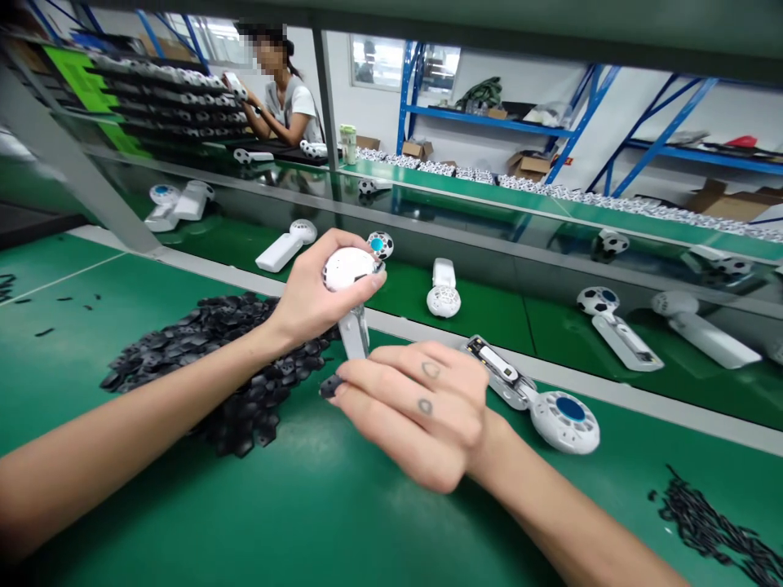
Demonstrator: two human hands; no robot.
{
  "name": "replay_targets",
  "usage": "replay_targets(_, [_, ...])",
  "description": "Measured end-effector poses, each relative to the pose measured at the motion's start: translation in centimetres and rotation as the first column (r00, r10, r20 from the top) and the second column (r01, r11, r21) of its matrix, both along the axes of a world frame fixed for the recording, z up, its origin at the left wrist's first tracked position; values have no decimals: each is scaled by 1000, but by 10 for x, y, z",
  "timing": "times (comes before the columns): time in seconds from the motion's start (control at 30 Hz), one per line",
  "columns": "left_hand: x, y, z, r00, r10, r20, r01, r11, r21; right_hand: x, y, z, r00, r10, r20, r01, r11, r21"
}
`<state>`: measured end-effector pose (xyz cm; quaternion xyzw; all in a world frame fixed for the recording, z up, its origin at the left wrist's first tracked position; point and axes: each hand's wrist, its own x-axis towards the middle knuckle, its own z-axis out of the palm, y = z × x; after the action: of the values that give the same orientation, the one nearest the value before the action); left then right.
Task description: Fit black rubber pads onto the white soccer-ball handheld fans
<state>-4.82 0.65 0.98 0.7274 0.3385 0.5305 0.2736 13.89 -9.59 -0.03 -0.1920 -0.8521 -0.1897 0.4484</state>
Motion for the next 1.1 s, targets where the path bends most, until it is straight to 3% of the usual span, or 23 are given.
replay_targets(0.1, [0,1,0,998,-22,59,24,999,-33,-1,4,10,989,-49,-137,23,982,-187])
replay_targets(0.17, [3,1,-1,980,-47,195,87,975,-203,-2,9,13,948,-130,-292,15,931,-365])
replay_targets(0.23, [7,1,-2,936,-52,347,203,887,-415,-2,15,13,886,-210,-413,-42,852,-522])
replay_targets(0.3, [10,-2,-3,895,-41,443,319,755,-574,0,20,10,841,-254,-477,-133,758,-639])
replay_targets(0.37, [14,-6,-4,876,-41,480,390,644,-658,2,24,7,829,-268,-492,-199,680,-706])
replay_targets(0.43, [17,-12,-3,877,-38,479,402,603,-689,3,26,4,839,-269,-473,-209,643,-736])
replay_targets(0.77, [22,-28,-4,937,-66,342,303,640,-706,0,23,9,908,-295,-298,-63,608,-791])
replay_targets(1.1, [23,-37,0,970,-37,238,190,727,-660,-4,21,0,835,-327,-442,-228,526,-819])
